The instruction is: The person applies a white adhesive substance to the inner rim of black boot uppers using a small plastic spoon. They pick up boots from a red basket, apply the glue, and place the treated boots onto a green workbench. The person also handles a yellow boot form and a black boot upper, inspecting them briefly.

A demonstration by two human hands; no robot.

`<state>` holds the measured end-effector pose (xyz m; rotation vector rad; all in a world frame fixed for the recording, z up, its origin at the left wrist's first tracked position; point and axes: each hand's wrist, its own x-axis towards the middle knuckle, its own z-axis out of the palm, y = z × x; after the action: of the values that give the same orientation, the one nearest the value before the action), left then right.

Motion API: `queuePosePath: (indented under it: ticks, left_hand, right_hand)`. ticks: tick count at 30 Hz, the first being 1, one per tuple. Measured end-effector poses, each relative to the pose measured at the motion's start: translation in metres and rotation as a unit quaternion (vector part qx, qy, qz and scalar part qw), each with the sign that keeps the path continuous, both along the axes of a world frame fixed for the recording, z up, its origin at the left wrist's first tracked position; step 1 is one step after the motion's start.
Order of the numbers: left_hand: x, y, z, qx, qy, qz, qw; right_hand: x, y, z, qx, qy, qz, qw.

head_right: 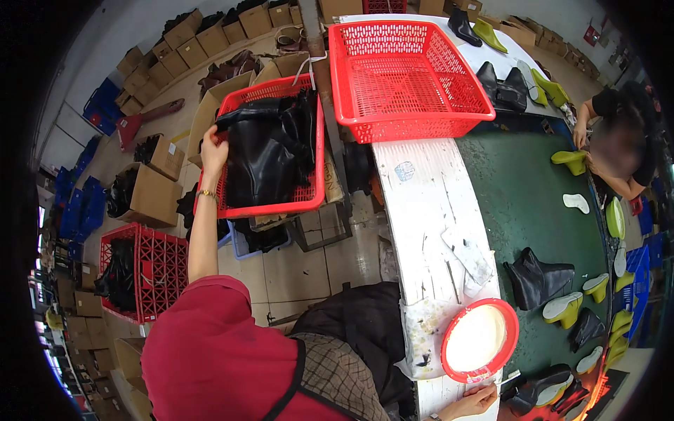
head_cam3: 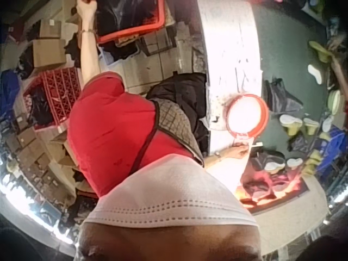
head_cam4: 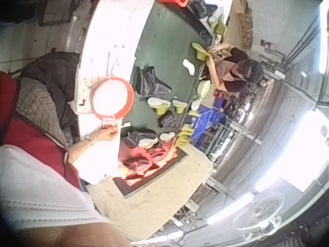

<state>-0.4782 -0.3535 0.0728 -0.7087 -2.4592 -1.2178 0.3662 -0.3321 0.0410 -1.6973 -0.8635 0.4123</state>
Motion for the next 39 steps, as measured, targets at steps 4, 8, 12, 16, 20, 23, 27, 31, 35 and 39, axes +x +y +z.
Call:
queuePosePath:
  ticks: [4, 8, 12, 16, 20, 23, 27, 31, 35, 39]
  left_hand:
    - [-0.053, 0.046, 0.01, -0.033, -0.069, 0.111, 0.991]
    - [-0.089, 0.084, 0.014, -0.038, -0.182, 0.336, 0.923]
    - [-0.132, 0.06, -0.001, -0.066, -0.167, 0.097, 0.979]
    - [-0.089, 0.086, 0.011, 0.169, -0.297, -0.102, 0.934]
    - [0.018, 0.075, 0.133, -0.023, 0.119, 0.014, 0.993]
    - [0.039, 0.026, 0.202, 0.02, 0.32, -0.132, 0.938]
    - [0.146, 0.002, 0.273, -0.02, 0.296, -0.172, 0.939]
    - [0.218, 0.072, 0.271, 0.06, 0.166, -0.45, 0.876]
    - [0.317, 0.177, 0.253, -0.042, 0.207, -0.68, 0.702]
    - [0.402, 0.27, 0.151, -0.045, 0.213, -0.787, 0.578]
  right_hand:
    - [0.009, -0.001, -0.009, 0.008, 0.007, 0.004, 1.0]
    - [0.01, 0.005, -0.012, 0.002, -0.011, -0.006, 1.0]
    - [0.024, -0.002, -0.028, 0.0, -0.005, -0.016, 1.0]
    - [0.021, -0.01, -0.024, 0.019, 0.008, -0.054, 0.998]
    - [0.025, -0.002, -0.023, 0.005, 0.025, -0.048, 0.999]
    - [0.025, -0.002, -0.027, 0.027, 0.093, -0.03, 0.995]
    - [0.025, -0.002, -0.025, 0.031, 0.115, -0.039, 0.992]
    - [0.029, -0.014, -0.021, 0.034, 0.131, -0.051, 0.989]
    - [0.024, 0.0, 0.003, 0.093, 0.241, 0.001, 0.966]
    - [0.017, -0.003, 0.044, 0.038, -0.069, 0.021, 0.997]
